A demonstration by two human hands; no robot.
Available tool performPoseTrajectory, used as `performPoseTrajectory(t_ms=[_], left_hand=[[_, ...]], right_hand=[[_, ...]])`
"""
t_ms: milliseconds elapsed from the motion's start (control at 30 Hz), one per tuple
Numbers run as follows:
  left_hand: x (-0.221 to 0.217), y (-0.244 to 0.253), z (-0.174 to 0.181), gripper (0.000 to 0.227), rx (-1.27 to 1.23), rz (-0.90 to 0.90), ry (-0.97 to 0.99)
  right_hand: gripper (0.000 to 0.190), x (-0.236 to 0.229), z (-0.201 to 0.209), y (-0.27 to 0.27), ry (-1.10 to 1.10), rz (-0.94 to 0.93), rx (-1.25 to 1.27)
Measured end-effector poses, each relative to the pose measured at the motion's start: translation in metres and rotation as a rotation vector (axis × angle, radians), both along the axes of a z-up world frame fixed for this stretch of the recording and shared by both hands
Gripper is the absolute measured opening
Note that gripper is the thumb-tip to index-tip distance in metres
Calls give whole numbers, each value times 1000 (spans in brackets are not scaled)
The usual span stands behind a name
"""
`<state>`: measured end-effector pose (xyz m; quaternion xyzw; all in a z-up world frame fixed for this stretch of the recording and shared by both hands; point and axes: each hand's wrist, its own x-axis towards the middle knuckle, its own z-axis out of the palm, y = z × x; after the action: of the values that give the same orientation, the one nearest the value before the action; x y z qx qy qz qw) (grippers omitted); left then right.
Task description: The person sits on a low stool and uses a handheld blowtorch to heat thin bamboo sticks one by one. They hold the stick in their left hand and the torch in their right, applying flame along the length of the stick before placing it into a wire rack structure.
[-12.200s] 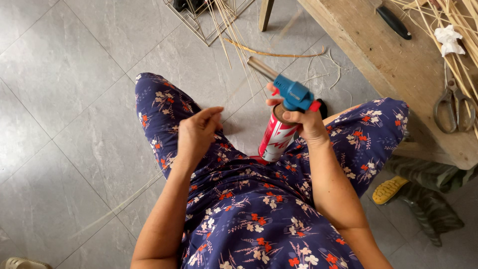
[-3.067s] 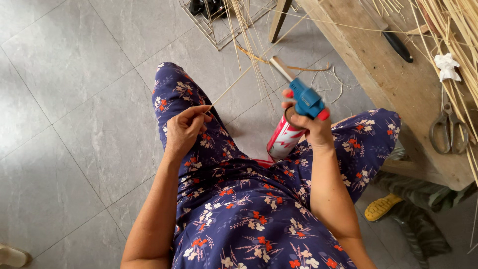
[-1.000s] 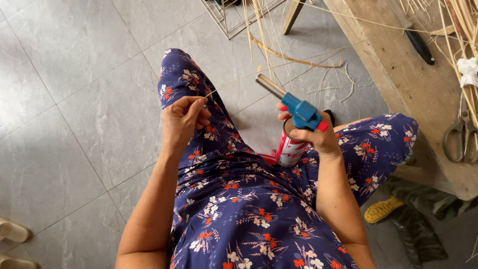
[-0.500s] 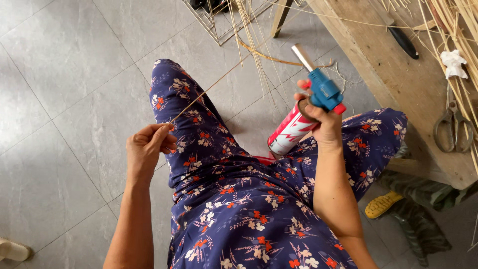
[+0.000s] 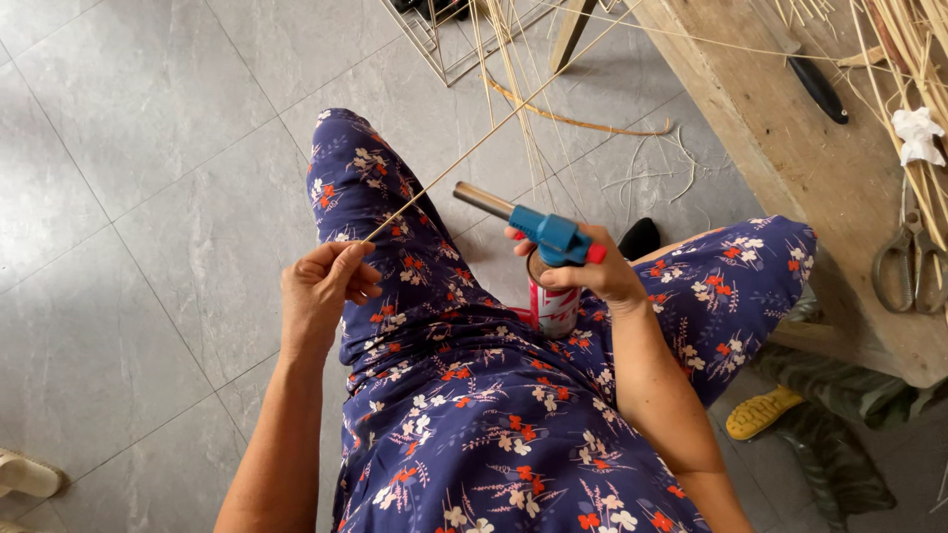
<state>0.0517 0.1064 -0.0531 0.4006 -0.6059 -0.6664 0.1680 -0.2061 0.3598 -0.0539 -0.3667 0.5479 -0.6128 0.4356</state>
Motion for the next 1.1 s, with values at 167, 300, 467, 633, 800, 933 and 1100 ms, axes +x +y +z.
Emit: performPoseTrajectory(t_ms=[167, 300, 467, 633, 800, 933, 1100], left_hand=[[3, -1, 2, 26, -10, -46, 9], [13, -5, 3, 26, 21, -92, 3], [32, -6, 2, 26, 47, -202, -39], [60, -10, -6, 27, 51, -314, -99], [78, -20, 2, 28, 37, -461, -269], [59, -16, 26, 31, -254, -541, -508], [-3, 10, 45, 40, -555, -493, -315]], right_hand=[[59, -3, -8, -3, -131, -152, -13], [65, -19, -14, 0, -220, -350, -138], [75, -32, -10, 1, -372, -438, -211], [77, -31, -7, -10, -379, -398, -179], [76, -28, -9, -16, -362, -356, -133], [73, -17, -9, -20, -306, -335, -147], [73, -1, -8, -27, -254, -277, -155]])
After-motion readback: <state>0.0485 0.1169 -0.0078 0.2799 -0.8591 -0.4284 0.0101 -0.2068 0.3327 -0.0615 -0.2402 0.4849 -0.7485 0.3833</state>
